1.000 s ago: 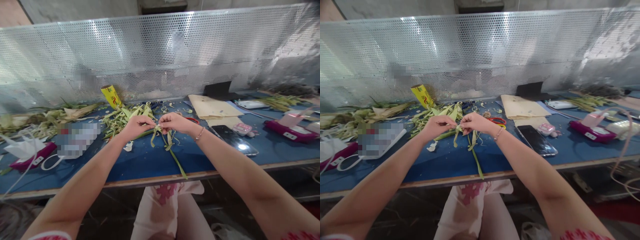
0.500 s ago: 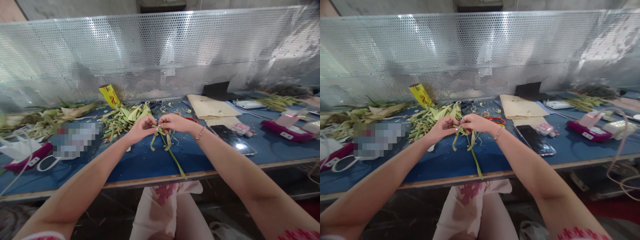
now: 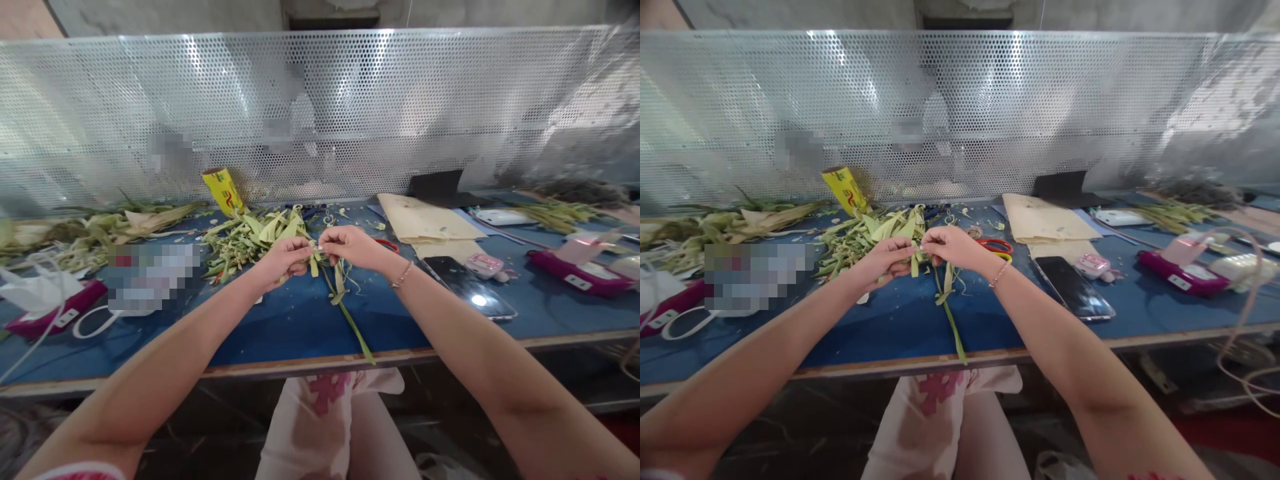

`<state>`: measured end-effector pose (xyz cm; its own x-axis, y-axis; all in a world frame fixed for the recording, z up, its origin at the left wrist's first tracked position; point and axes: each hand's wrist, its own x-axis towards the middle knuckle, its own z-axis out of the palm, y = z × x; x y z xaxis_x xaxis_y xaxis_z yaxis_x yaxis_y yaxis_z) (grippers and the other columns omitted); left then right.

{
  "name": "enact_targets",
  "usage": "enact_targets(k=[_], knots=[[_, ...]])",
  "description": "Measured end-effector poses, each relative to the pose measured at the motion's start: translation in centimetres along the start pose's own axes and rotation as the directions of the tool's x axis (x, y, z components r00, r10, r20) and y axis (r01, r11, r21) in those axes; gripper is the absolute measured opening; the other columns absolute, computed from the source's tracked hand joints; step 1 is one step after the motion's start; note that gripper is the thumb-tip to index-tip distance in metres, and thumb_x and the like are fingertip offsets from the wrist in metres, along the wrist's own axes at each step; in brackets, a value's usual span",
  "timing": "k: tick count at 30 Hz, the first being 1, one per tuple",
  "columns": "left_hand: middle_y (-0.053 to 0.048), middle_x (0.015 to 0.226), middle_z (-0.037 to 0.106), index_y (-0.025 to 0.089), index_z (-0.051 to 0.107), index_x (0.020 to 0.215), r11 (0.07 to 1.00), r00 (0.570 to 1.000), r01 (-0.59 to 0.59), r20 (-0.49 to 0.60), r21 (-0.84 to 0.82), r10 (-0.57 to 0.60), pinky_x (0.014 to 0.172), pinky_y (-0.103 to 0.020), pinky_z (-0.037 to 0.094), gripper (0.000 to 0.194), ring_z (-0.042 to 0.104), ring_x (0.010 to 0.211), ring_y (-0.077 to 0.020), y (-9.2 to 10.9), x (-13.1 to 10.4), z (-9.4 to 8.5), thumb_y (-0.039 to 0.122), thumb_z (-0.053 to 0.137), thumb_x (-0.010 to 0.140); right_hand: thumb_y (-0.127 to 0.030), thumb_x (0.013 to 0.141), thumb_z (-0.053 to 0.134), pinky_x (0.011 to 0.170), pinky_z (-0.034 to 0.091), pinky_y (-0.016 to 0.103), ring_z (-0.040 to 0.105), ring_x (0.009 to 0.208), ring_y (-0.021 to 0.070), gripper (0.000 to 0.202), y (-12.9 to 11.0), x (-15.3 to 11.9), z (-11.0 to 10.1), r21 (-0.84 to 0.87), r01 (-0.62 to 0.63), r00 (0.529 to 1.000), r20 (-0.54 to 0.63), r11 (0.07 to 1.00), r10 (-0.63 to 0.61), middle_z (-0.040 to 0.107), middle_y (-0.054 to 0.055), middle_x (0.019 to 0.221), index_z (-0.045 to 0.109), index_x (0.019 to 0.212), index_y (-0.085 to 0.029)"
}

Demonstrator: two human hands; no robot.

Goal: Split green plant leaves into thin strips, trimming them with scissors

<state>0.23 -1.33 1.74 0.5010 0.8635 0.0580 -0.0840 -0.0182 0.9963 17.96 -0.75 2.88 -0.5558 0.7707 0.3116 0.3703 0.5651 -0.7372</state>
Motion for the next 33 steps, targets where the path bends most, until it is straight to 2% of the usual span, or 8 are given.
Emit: enact_targets(k=[5, 9, 12, 15, 20, 26, 29, 33], knots=[[0.011, 0.039, 0.027, 0.014, 0.043, 0.057, 0.996, 0.997, 0.069, -0.037, 0.053, -0.067, 0.038, -0.016, 0.018, 0.024, 0.022, 0.031, 0.0012, 0.3, 0.0, 0.0, 0.02, 0.064, 0.069, -0.022, 0.079, 0.045, 0.057, 0.038, 0.022, 0.053, 0.054, 0.009, 0.009, -0.3, -0.2, 0.1, -0.097, 0.04, 0.999, 0.022, 0.994, -0.038, 0.054, -0.003, 0.058, 0.051, 0.073, -0.017], [0.011, 0.038, 0.028, 0.014, 0.042, 0.056, 0.994, 0.997, 0.05, -0.069, 0.1, -0.043, 0.039, -0.016, 0.017, 0.024, 0.023, 0.032, 0.0013, 0.2, 0.1, 0.0, 0.019, 0.063, 0.067, -0.02, 0.08, 0.042, 0.058, 0.037, 0.023, 0.051, 0.056, 0.0094, 0.009, -0.2, -0.3, 0.3, -0.135, 0.078, 0.996, 0.05, 0.988, -0.072, 0.054, -0.002, 0.061, 0.049, 0.076, -0.017], [0.011, 0.038, 0.029, 0.014, 0.043, 0.055, 0.993, 0.995, 0.049, -0.091, 0.106, -0.04, 0.039, -0.016, 0.018, 0.023, 0.023, 0.032, 0.0013, 0.1, 0.1, -0.1, 0.018, 0.063, 0.066, -0.023, 0.081, 0.044, 0.058, 0.035, 0.023, 0.046, 0.058, 0.0095, 0.009, -0.2, -0.5, 0.3, -0.245, 0.173, 0.985, 0.063, 0.954, -0.162, 0.052, -0.001, 0.066, 0.048, 0.077, -0.016], [0.011, 0.037, 0.029, 0.014, 0.045, 0.056, 0.989, 0.991, 0.096, -0.1, 0.112, -0.085, 0.039, -0.015, 0.019, 0.019, 0.022, 0.031, 0.0014, 0.3, 0.0, -0.1, 0.018, 0.061, 0.065, -0.025, 0.083, 0.045, 0.063, 0.035, 0.025, 0.045, 0.066, 0.0114, 0.011, -0.1, -0.5, 0.3, -0.403, 0.289, 0.957, 0.117, 0.868, -0.264, 0.051, 0.001, 0.074, 0.048, 0.079, -0.016], [0.01, 0.036, 0.029, 0.014, 0.051, 0.058, 0.964, 0.968, 0.238, -0.104, 0.119, -0.227, 0.036, -0.016, 0.018, 0.011, 0.02, 0.03, 0.001, 0.8, -0.3, 0.0, 0.016, 0.06, 0.063, -0.022, 0.09, 0.035, 0.071, 0.037, 0.027, 0.047, 0.075, 0.0139, 0.017, 0.0, -0.5, 0.6, -0.577, 0.419, 0.908, 0.261, 0.701, -0.328, 0.05, 0.005, 0.081, 0.047, 0.082, -0.014], [0.009, 0.037, 0.03, 0.012, 0.051, 0.056, 0.948, 0.946, 0.303, -0.145, 0.092, -0.289, 0.035, -0.016, 0.017, 0.009, 0.017, 0.03, 0.0015, 1.1, -0.2, -0.4, 0.012, 0.056, 0.064, -0.021, 0.092, 0.028, 0.065, 0.038, 0.029, 0.05, 0.077, 0.0169, 0.024, 0.7, -0.4, 1.5, -0.772, 0.431, 0.893, 0.291, 0.467, -0.343, 0.052, 0.009, 0.085, 0.05, 0.088, -0.011], [0.01, 0.038, 0.028, 0.012, 0.051, 0.057, 0.953, 0.951, 0.295, -0.123, 0.07, -0.285, 0.036, -0.016, 0.017, 0.01, 0.016, 0.03, 0.0018, 1.0, -0.1, -0.8, 0.011, 0.057, 0.065, -0.016, 0.09, 0.031, 0.065, 0.039, 0.029, 0.05, 0.077, 0.0167, 0.02, 0.9, -0.4, 1.7, -0.802, 0.42, 0.898, 0.3, 0.425, -0.321, 0.053, 0.009, 0.086, 0.05, 0.09, -0.01], [0.01, 0.039, 0.028, 0.011, 0.052, 0.059, 0.966, 0.965, 0.255, -0.068, 0.047, -0.252, 0.038, -0.016, 0.019, 0.008, 0.019, 0.032, 0.0016, 0.7, 0.0, -1.1, 0.01, 0.058, 0.065, -0.012, 0.087, 0.034, 0.065, 0.038, 0.028, 0.049, 0.076, 0.0162, 0.018, 0.7, -0.4, 1.6, -0.805, 0.421, 0.902, 0.324, 0.418, -0.285, 0.052, 0.009, 0.084, 0.052, 0.088, -0.01]])
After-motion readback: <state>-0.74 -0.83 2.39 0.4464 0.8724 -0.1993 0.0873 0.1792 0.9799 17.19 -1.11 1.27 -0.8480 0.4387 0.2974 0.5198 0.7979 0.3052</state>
